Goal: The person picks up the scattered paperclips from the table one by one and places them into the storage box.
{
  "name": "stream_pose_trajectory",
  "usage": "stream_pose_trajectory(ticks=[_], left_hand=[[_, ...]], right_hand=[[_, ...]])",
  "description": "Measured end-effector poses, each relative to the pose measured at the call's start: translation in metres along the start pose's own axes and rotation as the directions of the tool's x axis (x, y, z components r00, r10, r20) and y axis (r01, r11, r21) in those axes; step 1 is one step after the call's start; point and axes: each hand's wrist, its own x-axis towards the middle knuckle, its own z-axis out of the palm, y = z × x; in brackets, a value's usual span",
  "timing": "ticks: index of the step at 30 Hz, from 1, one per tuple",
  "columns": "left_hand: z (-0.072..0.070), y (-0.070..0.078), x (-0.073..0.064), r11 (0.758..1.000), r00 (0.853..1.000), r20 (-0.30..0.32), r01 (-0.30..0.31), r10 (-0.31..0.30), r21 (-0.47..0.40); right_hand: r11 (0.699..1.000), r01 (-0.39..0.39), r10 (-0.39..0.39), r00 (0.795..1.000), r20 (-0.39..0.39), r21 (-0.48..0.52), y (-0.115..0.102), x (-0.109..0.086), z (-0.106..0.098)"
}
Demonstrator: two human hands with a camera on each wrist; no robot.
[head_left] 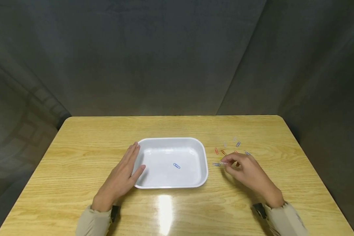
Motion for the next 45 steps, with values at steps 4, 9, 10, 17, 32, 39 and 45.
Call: stream_pose_trajectory(ticks=[4, 9, 10, 17, 32, 39, 45], left_hand=[[0.000, -0.001, 0.001, 1.000, 1.000, 0.003, -0.003, 0.003, 0.000], [0.000, -0.001, 0.001, 1.000, 1.000, 0.003, -0.001, 0.001, -0.001], [0.000, -0.001, 0.001, 1.000, 1.000, 0.003, 0.000, 0.000, -0.001], [0.000, -0.001, 0.000, 1.000, 1.000, 0.001, -0.001, 0.001, 0.002], [-0.001, 0.000, 0.000, 1.000, 1.000, -0.003, -0.003, 0.003, -0.002], [0.000, 0.000, -0.001, 1.000, 1.000, -0.008, -0.011, 0.011, -0.004], [0.000, -0.001, -0.001, 1.000, 1.000, -0.016, -0.020, 0.020, -0.001]], right_hand=[[1.000, 0.012, -0.012, 1.000, -0.003, -0.002, -0.004, 0.006, 0.001], [1.000, 0.004, -0.004, 1.000, 0.011, 0.011, -0.010, 0.012, 0.004], [1.000, 0.002, -0.002, 1.000, 0.014, 0.015, -0.011, 0.013, 0.004], [0.999, 0.019, -0.020, 1.000, 0.011, 0.047, -0.018, 0.023, 0.010], [0.995, 0.014, -0.021, 0.998, 0.062, 0.100, -0.036, 0.040, 0.020], [0.989, 0.037, -0.049, 0.996, 0.080, 0.144, -0.043, 0.046, 0.029], [0.987, 0.050, -0.064, 0.994, 0.088, 0.156, -0.049, 0.051, 0.036]])
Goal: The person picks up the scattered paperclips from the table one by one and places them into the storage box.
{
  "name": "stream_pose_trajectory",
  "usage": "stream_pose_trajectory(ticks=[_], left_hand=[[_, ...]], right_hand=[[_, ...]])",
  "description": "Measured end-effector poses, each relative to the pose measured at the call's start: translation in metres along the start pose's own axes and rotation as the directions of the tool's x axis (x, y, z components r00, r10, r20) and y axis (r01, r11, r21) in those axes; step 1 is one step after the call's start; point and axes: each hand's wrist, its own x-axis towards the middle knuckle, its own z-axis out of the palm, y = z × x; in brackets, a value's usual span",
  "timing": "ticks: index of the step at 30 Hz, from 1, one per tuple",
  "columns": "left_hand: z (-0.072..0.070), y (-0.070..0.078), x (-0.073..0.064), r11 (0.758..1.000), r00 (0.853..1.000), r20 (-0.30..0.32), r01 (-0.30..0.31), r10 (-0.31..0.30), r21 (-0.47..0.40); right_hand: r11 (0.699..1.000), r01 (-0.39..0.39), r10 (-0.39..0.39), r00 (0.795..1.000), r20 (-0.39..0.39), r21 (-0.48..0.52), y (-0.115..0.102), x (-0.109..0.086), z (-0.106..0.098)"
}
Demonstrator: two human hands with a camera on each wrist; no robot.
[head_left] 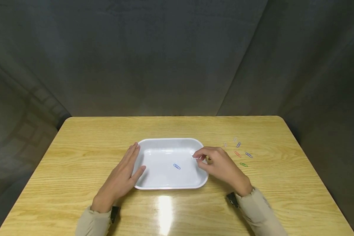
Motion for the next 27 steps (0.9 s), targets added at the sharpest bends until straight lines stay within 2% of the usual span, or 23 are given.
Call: stream_pose_trajectory(ticks=[7, 20, 27], left_hand=[[0.000, 0.000, -0.001, 1.000, 1.000, -0.003, -0.001, 0.001, 0.002], [0.001, 0.000, -0.001, 1.000, 1.000, -0.005, -0.004, 0.004, 0.006], [0.003, -0.001, 0.001, 1.000, 0.999, -0.036, -0.024, 0.024, 0.014]], right_hand=[[0.999, -0.039, 0.038, 0.999, 0.030, 0.009, -0.005, 0.008, 0.010], [0.999, -0.031, 0.032, 0.992, 0.125, -0.011, -0.008, 0.018, 0.030], [0.999, -0.016, 0.020, 0.988, 0.150, -0.028, -0.009, 0.024, 0.038]])
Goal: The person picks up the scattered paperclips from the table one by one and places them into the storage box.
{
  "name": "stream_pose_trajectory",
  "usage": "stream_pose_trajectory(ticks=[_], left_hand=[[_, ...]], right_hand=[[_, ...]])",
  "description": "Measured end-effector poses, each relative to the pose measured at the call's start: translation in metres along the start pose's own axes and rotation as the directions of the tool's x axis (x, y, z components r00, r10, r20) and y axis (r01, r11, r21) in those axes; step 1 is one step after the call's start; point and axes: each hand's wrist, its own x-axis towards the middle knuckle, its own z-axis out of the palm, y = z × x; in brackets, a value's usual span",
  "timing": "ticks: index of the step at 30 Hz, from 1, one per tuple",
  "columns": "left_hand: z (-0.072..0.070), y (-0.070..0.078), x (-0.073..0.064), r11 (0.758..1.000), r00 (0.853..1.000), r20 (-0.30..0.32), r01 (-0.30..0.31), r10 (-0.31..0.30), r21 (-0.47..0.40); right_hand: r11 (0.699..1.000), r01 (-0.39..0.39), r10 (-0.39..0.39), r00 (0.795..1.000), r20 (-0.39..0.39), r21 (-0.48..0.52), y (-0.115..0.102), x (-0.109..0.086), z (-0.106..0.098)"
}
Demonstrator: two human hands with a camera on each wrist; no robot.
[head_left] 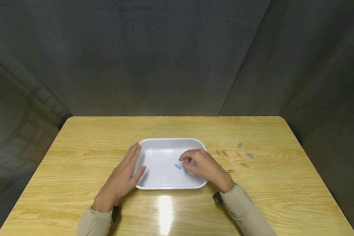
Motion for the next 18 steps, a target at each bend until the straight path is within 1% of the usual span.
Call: stream_pose_trajectory(ticks=[5, 11, 18], left_hand=[[0.001, 0.000, 0.001, 1.000, 1.000, 0.003, 0.002, -0.002, -0.001], [0.000, 0.000, 0.001, 1.000, 1.000, 0.024, 0.014, -0.014, 0.004], [-0.001, 0.001, 0.000, 1.000, 0.999, 0.033, 0.023, -0.022, -0.008]], right_hand=[[1.000, -0.005, 0.006, 1.000, 0.009, -0.016, 0.001, 0.003, 0.005], [0.999, -0.023, 0.024, 0.999, 0.023, -0.047, -0.001, 0.007, 0.007], [0.998, -0.004, 0.006, 0.999, 0.037, -0.060, -0.002, 0.011, 0.011]])
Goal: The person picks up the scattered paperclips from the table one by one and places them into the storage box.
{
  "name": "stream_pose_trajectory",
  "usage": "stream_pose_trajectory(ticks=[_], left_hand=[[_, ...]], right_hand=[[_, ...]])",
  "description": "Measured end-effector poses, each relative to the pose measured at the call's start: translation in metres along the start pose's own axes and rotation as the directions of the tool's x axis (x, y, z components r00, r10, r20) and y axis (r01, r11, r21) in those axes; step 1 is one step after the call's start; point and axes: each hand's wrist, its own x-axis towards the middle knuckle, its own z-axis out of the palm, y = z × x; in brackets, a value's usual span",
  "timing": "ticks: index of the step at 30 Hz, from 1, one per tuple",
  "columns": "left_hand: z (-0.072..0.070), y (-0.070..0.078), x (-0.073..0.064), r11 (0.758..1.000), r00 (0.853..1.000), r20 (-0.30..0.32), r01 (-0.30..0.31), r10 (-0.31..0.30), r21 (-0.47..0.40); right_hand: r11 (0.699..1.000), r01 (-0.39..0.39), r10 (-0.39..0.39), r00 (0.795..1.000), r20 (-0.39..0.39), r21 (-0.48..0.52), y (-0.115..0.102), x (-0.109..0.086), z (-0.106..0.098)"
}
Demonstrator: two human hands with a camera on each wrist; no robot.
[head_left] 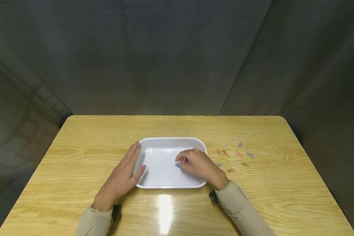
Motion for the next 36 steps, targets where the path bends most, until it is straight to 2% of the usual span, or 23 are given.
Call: stream_pose_trajectory(ticks=[17, 23, 36], left_hand=[[0.0004, 0.0000, 0.0008, 1.000, 1.000, -0.008, -0.003, 0.003, -0.027], [0.0008, 0.0000, 0.0006, 1.000, 1.000, -0.013, -0.006, 0.005, -0.020], [0.0009, -0.0013, 0.0003, 1.000, 1.000, -0.020, -0.013, 0.012, -0.011]], right_hand=[[0.994, -0.087, 0.089, 0.995, 0.033, -0.072, -0.0009, 0.0009, 0.0054], [0.991, -0.091, 0.095, 0.995, 0.041, -0.099, -0.0012, 0.0004, 0.0076], [0.997, -0.077, 0.078, 0.997, 0.017, -0.031, -0.0035, -0.0013, 0.0038]])
